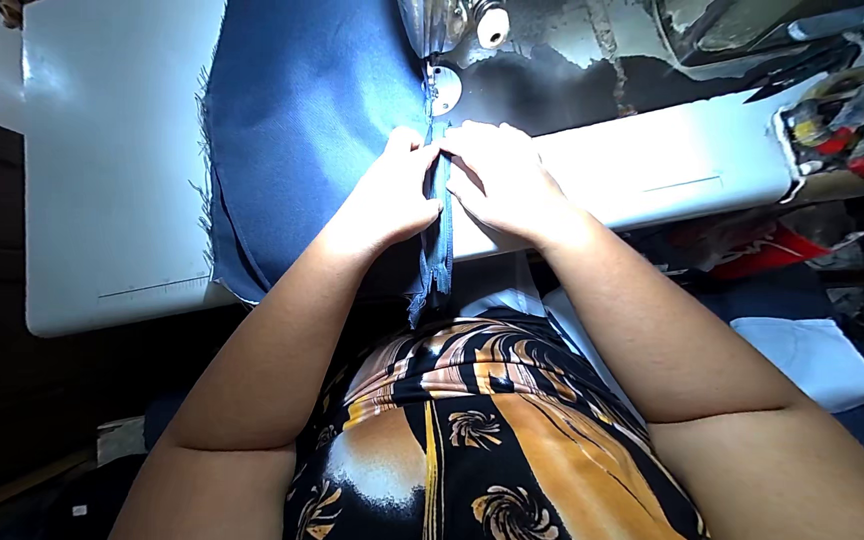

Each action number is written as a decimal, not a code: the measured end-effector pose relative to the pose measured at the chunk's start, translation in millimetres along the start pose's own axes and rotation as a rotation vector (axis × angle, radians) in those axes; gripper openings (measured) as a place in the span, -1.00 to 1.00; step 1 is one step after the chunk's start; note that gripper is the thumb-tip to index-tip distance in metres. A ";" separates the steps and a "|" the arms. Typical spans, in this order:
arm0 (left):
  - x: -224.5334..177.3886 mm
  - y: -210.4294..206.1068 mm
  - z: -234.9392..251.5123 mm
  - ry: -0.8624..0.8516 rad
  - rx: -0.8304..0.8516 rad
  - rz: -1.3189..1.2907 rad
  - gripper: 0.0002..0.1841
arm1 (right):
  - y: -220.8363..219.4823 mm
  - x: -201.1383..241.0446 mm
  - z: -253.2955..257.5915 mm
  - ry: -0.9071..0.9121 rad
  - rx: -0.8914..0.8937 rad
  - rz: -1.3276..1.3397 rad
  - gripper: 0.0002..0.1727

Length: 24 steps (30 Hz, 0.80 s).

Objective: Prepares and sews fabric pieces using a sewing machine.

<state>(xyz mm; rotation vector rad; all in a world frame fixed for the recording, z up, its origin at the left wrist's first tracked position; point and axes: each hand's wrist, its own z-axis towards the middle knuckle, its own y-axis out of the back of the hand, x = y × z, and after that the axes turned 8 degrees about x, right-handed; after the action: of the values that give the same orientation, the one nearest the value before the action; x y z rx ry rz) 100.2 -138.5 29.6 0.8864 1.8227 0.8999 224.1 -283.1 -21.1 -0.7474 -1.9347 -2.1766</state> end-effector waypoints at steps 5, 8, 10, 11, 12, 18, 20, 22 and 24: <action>24.9 -11.0 -6.9 -0.201 -0.144 0.338 -0.26 | 9.0 -3.2 5.3 0.042 0.066 -0.104 -0.42; 42.9 -23.2 0.1 -0.223 -0.153 0.212 -0.22 | 14.9 -8.9 13.6 0.078 0.080 -0.157 -0.43; 44.5 -24.1 8.7 -0.176 -0.172 0.149 -0.21 | 21.1 -16.1 25.3 0.105 0.108 -0.164 -0.43; 43.6 -23.6 13.8 -0.151 -0.180 0.144 -0.20 | 23.3 -20.3 30.8 0.115 0.113 -0.161 -0.44; 42.8 -22.9 18.6 -0.133 -0.189 0.144 -0.20 | 23.7 -25.3 35.6 0.136 0.090 -0.147 -0.46; 42.4 -18.0 30.1 -0.139 -0.214 0.137 -0.19 | 21.4 -33.3 42.7 0.139 0.020 -0.100 -0.48; 41.6 -16.6 30.9 -0.125 -0.197 0.138 -0.19 | 22.2 -30.8 42.8 0.106 0.030 -0.091 -0.49; 41.2 -15.9 32.6 -0.127 -0.203 0.137 -0.19 | 24.1 -29.1 42.9 0.091 0.039 -0.095 -0.48; 42.3 -15.8 33.3 -0.134 -0.207 0.141 -0.19 | 25.2 -27.5 42.6 0.082 0.052 -0.107 -0.48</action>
<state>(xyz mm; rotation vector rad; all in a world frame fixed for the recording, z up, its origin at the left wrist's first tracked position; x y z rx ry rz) 112.8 -102.9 -12.0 0.9278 1.5370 1.0708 270.0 -252.4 -8.6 -0.5505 -2.0248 -2.1702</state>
